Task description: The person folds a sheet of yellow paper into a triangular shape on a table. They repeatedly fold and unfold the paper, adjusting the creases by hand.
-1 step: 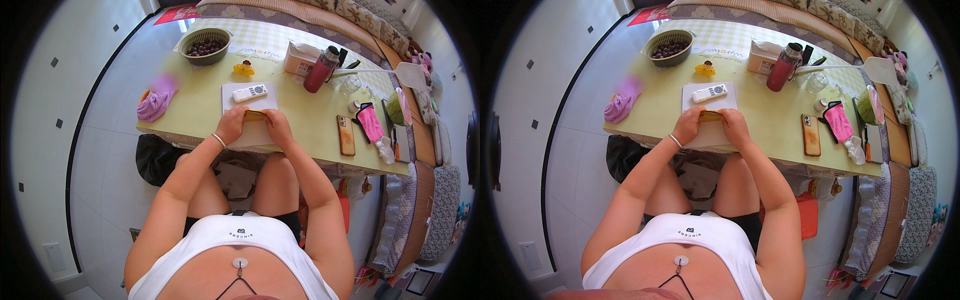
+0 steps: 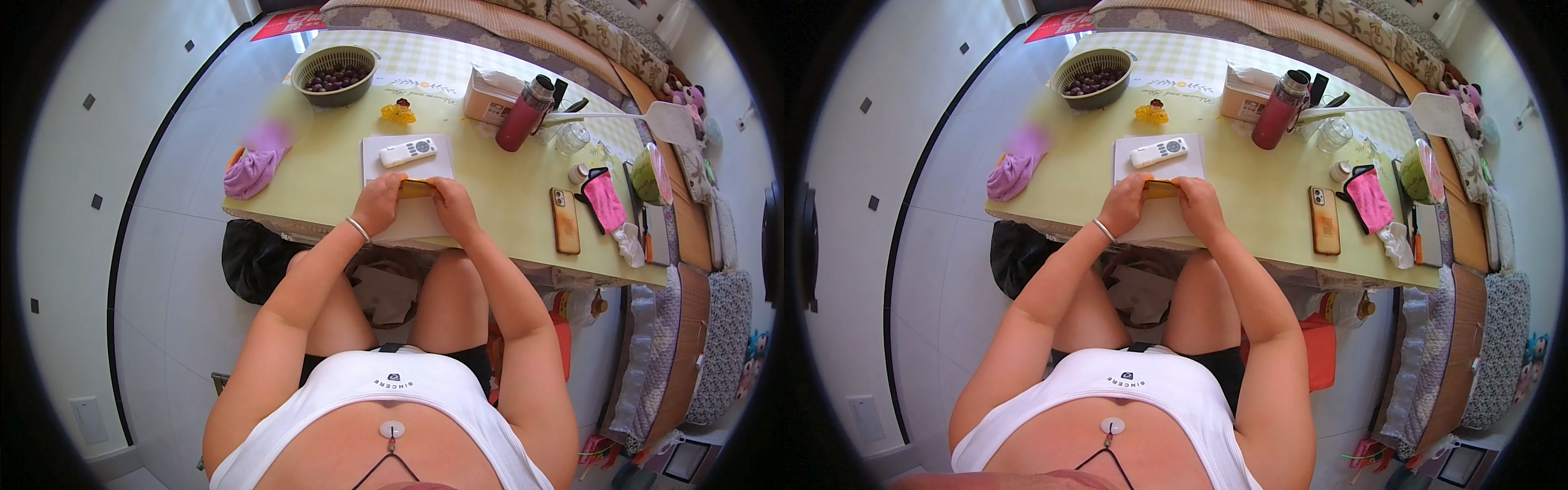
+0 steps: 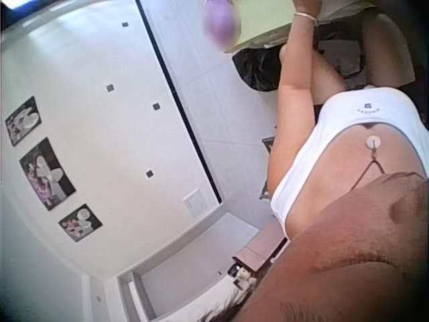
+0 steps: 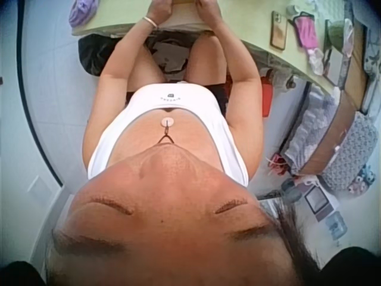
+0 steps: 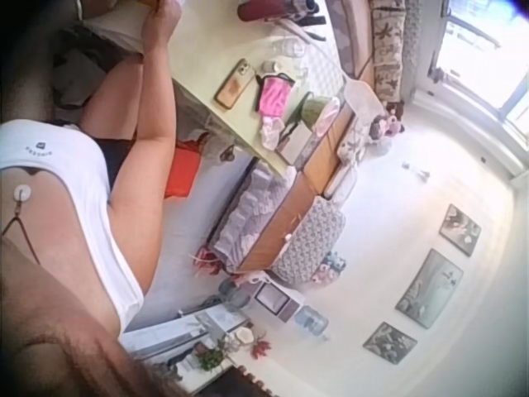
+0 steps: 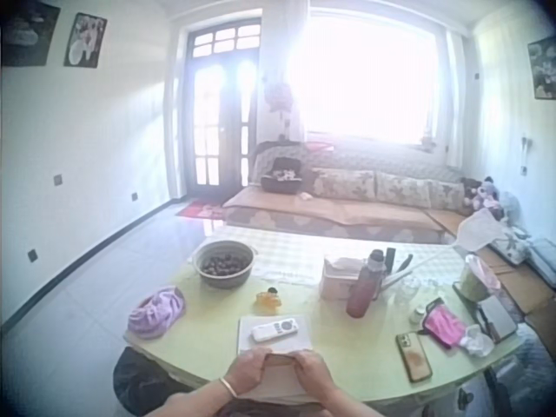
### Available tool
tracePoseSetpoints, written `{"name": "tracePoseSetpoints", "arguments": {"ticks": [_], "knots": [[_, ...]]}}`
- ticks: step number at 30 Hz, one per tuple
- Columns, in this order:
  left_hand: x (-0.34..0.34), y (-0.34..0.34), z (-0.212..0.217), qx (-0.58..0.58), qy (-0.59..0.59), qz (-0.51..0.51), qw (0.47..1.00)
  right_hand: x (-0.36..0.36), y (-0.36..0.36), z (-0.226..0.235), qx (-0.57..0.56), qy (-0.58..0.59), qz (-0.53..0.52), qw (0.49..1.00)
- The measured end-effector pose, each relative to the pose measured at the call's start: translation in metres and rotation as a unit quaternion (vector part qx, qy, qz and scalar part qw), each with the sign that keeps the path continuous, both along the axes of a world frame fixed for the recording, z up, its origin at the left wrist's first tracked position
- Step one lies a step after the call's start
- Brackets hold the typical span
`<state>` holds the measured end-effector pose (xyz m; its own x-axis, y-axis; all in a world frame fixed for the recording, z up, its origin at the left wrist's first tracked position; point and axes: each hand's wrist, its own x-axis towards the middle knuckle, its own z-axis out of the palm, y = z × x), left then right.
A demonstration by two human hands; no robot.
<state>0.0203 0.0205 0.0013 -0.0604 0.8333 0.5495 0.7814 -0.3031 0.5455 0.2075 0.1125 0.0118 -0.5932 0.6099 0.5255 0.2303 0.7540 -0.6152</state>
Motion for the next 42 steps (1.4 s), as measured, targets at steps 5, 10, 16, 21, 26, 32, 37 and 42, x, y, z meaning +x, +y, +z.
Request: {"name": "tracePoseSetpoints", "arguments": {"ticks": [5,10,16,21,26,32,37,42], "knots": [[0.002,0.003,0.0,-0.001,0.011,0.016,1.0,0.004,0.01,-0.003,-0.105,-0.075,-0.014,0.992],[-0.003,0.014,0.015,-0.117,-0.348,0.057,0.928,0.005,0.03,0.0,-0.211,0.207,-0.113,0.949],[0.018,0.018,0.026,-0.142,-0.653,0.02,0.744,-0.004,-0.011,0.025,-0.534,0.245,0.015,0.809],[0.047,0.024,0.022,-0.164,-0.727,0.016,0.666,-0.02,-0.02,0.005,-0.49,0.335,-0.049,0.803],[0.053,0.022,0.021,-0.153,-0.681,0.031,0.716,-0.009,-0.016,0.005,-0.495,0.359,-0.064,0.788],[0.035,0.027,0.042,-0.206,-0.697,-0.108,0.679,0.011,-0.014,0.021,-0.491,0.29,-0.025,0.821],[0.035,0.028,0.028,-0.171,-0.725,-0.068,0.664,0.008,-0.031,0.031,-0.536,0.257,-0.008,0.804],[0.04,0.024,0.036,-0.166,-0.748,-0.071,0.639,0.015,-0.034,0.022,-0.493,0.203,-0.015,0.846]]}}
